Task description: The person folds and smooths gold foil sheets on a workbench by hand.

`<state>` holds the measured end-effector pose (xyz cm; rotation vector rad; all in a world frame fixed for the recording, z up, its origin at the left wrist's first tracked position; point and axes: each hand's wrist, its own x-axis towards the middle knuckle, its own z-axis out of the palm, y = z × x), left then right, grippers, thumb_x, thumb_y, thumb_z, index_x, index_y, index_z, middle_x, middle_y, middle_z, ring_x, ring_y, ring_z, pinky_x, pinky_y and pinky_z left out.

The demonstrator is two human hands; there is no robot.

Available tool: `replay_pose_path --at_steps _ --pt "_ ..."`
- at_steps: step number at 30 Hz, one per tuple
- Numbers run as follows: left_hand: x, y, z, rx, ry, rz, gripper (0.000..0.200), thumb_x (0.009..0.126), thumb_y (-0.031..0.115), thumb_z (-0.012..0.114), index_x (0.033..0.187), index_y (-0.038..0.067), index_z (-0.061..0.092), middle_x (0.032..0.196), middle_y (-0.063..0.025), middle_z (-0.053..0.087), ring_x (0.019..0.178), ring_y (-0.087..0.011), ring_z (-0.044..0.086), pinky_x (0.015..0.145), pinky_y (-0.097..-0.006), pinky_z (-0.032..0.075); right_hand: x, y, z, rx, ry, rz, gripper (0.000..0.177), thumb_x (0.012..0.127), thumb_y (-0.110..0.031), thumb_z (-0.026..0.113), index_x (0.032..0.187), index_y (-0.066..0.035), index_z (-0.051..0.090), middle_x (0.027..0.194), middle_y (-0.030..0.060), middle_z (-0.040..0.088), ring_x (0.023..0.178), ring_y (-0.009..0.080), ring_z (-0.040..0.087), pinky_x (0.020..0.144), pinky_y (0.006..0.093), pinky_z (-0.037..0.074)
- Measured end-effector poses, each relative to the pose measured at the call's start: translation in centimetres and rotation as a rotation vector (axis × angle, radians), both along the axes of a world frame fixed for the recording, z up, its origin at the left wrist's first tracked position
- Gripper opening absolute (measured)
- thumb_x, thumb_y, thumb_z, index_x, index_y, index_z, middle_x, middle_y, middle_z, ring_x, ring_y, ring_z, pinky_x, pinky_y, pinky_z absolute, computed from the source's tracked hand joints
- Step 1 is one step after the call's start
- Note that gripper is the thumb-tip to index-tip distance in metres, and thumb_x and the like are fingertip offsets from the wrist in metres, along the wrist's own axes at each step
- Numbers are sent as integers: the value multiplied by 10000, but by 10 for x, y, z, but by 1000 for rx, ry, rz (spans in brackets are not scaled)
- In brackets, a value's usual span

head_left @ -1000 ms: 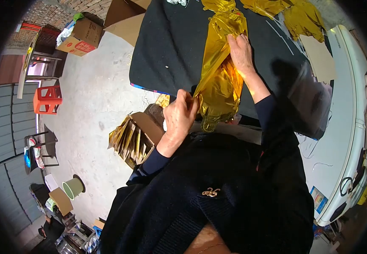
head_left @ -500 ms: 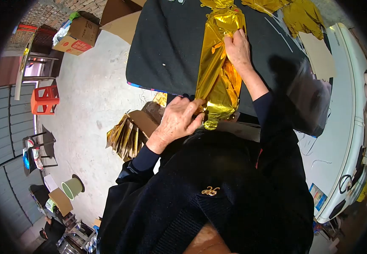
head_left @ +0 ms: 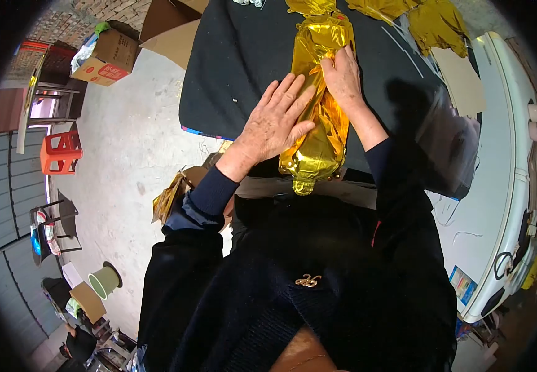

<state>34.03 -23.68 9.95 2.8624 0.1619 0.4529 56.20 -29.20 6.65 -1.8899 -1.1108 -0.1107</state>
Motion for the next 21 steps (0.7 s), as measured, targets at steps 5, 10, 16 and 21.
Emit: replay_pose_path --at_steps 5,10,16,21 --pt "-8 -3 -5 38 63 -2 659 1094 550 332 1626 163 347 1684 -136 301 1576 -318 228 1288 -521 140 -5 -1 3 -19 65 -14 274 928 -151 585 1035 95 529 1091 267 552 1054 464 563 928 524 455" --pt "-19 5 -2 40 111 -37 599 1111 486 335 1633 192 342 1695 -110 291 1582 -314 211 1291 -518 126 -3 -2 3 -44 39 -28 318 956 -208 598 1104 65 533 1126 249 559 1079 461 566 927 512 461" --pt "-70 -32 10 -109 -170 27 332 996 252 651 1249 40 686 1275 -138 676 1209 -341 614 1003 -460 488 -2 -1 0 6 -15 -7 298 952 -191 614 971 85 502 1055 270 539 993 467 566 884 535 456" --pt "-86 -70 4 -943 -124 731 297 1044 244 652 945 -36 674 753 -86 691 684 -183 630 681 -289 488 -1 -2 -1 -16 -25 -5 305 948 -195 619 942 86 499 1041 265 532 983 460 556 886 540 452"
